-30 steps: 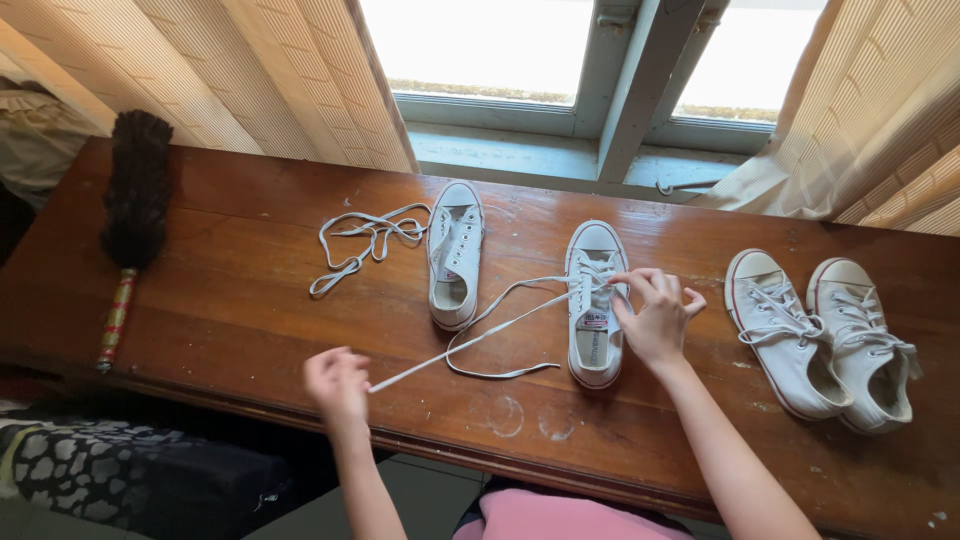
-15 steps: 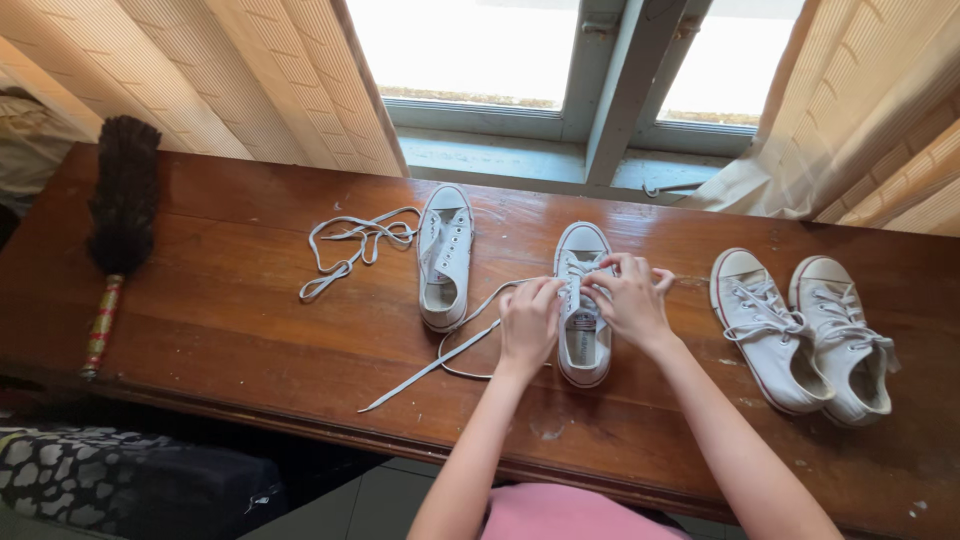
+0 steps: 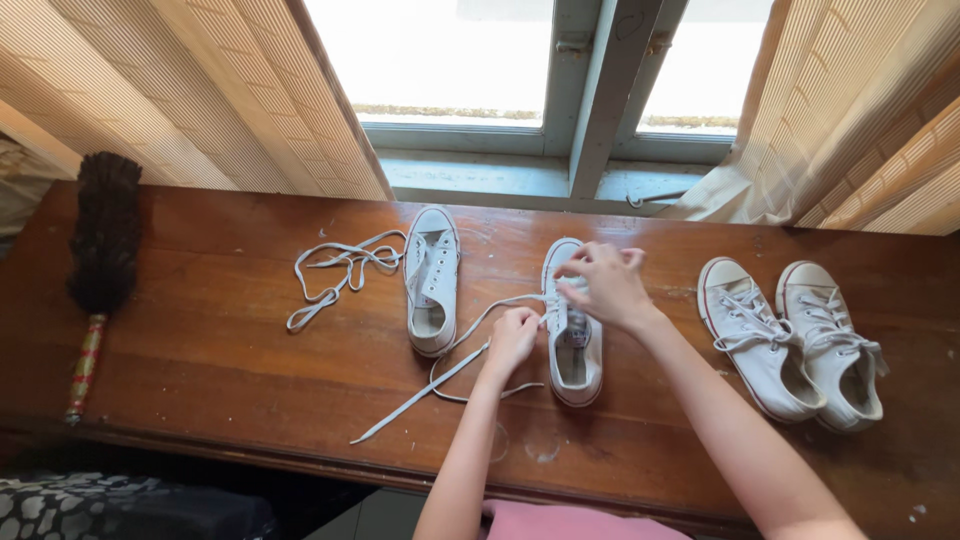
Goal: The person laces two white canvas sneakers placed on a wooden table. They thread the laces through the eyelets, pull them tight, and tie a bow on each shoe. The shoes are then moved together on the table.
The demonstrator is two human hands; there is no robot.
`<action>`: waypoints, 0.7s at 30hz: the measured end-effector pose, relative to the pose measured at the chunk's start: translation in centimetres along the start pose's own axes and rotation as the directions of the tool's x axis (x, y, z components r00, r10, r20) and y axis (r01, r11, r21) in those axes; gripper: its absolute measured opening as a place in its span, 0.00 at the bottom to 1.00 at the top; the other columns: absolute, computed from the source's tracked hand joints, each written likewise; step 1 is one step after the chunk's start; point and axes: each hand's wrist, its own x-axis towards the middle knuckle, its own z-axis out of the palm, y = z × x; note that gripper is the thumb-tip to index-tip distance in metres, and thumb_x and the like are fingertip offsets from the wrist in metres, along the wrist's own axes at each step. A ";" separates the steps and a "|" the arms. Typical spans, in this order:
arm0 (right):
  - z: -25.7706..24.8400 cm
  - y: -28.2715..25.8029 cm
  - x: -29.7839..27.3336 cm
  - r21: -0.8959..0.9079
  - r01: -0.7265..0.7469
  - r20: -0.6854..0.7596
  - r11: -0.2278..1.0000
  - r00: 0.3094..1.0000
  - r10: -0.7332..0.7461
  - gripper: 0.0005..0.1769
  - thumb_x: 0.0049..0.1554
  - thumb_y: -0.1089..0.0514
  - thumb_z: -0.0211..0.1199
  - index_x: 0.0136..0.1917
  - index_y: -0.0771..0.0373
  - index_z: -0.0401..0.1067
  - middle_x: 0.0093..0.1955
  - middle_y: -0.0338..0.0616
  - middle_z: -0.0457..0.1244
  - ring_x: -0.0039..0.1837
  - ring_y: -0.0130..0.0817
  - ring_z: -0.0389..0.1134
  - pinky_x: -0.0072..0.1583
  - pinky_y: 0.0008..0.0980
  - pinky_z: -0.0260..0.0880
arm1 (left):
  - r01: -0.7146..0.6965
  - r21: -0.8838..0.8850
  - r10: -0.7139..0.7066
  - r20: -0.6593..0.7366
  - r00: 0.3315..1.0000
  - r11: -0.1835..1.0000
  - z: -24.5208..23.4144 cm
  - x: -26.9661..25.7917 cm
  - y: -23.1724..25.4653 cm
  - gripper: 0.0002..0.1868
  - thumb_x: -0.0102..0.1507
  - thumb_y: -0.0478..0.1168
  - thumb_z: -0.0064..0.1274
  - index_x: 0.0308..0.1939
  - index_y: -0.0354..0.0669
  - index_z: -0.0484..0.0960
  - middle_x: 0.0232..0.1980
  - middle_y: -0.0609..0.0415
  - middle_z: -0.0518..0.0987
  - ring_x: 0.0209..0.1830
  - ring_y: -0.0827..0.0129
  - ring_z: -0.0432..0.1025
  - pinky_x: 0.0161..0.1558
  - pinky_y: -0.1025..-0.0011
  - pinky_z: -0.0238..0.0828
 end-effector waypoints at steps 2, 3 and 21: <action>-0.2 -0.9 1.2 -0.063 0.116 0.087 0.991 0.990 -0.110 0.15 0.50 0.40 0.68 0.50 0.40 0.80 0.56 0.34 0.63 0.66 0.36 0.60 0.66 0.64 0.44 | 0.022 -0.023 -0.022 -0.015 1.000 0.999 -0.1 -0.1 -0.9 0.19 0.65 0.48 0.47 0.30 0.39 0.85 0.24 0.47 0.81 0.27 0.60 0.78 0.34 0.61 0.73; 0.0 -1.3 1.7 -0.106 0.132 0.147 0.986 0.982 -0.115 0.14 0.49 0.40 0.68 0.48 0.42 0.80 0.56 0.35 0.63 0.67 0.35 0.59 0.66 0.62 0.45 | 0.035 -0.035 -0.036 -0.023 0.999 0.999 -0.2 -0.3 -1.2 0.20 0.66 0.49 0.47 0.30 0.38 0.84 0.23 0.46 0.80 0.26 0.61 0.78 0.33 0.62 0.72; -10.1 -3.5 7.2 0.668 0.122 0.220 0.734 0.910 -0.350 0.14 0.57 0.54 0.67 0.54 0.62 0.82 0.44 0.41 0.75 0.47 0.25 0.74 0.53 0.29 0.74 | -0.305 -0.384 0.253 -0.181 0.950 0.871 -3.9 -0.5 7.7 0.17 0.69 0.38 0.47 0.61 0.37 0.75 0.56 0.49 0.81 0.56 0.66 0.76 0.55 0.69 0.72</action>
